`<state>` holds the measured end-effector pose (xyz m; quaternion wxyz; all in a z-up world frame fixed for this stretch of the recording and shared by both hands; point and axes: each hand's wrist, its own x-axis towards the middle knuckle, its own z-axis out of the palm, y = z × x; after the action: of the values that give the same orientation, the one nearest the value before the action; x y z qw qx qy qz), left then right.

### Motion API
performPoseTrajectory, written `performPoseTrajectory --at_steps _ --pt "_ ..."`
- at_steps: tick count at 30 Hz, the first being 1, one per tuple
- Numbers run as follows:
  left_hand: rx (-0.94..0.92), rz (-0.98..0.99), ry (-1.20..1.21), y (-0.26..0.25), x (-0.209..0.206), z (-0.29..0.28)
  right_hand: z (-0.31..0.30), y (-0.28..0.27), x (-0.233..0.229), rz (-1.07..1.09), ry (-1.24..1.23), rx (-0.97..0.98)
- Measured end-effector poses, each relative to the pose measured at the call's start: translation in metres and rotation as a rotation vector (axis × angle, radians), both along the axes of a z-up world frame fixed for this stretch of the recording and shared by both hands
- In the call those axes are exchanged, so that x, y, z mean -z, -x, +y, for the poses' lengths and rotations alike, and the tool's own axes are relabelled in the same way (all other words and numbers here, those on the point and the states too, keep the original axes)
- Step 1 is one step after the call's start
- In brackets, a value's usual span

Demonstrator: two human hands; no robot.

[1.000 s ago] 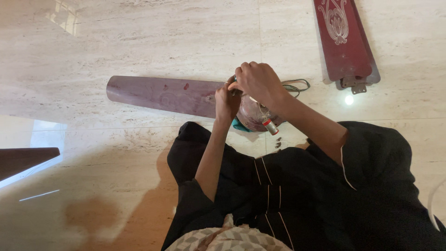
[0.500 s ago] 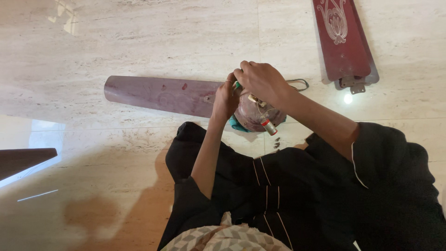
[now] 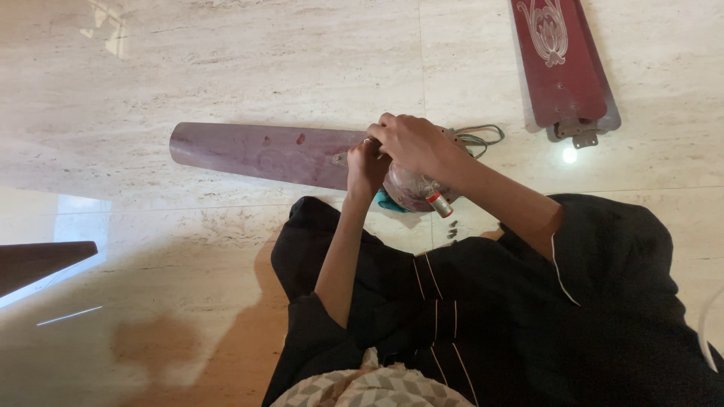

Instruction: The person sits on the floor and uses a screwdriver to attach two fan blades to the motor housing. They align each blade and tighten the screws to secure them in place.

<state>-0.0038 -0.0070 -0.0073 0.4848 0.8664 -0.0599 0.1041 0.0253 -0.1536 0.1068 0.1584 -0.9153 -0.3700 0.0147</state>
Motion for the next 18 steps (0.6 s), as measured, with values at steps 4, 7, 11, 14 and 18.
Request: performPoseTrajectory --at_steps 4,7,11,14,18 --pt "0.006 -0.174 0.024 0.016 0.027 0.004 -0.010 -0.008 0.000 0.162 -0.045 0.073" --pt "-0.026 -0.287 -0.250 0.039 0.049 0.006 -0.017 -0.010 -0.007 0.177 -0.084 0.140" --pt "0.000 -0.073 -0.392 0.065 0.065 0.004 -0.019 -0.008 -0.016 0.189 -0.125 0.182" --pt "-0.009 -0.065 -0.434 0.072 0.067 0.001 -0.018 -0.004 -0.017 0.148 -0.122 0.190" --pt "-0.028 -0.072 -0.481 0.071 0.064 -0.001 -0.016 -0.001 -0.013 0.116 -0.147 0.226"
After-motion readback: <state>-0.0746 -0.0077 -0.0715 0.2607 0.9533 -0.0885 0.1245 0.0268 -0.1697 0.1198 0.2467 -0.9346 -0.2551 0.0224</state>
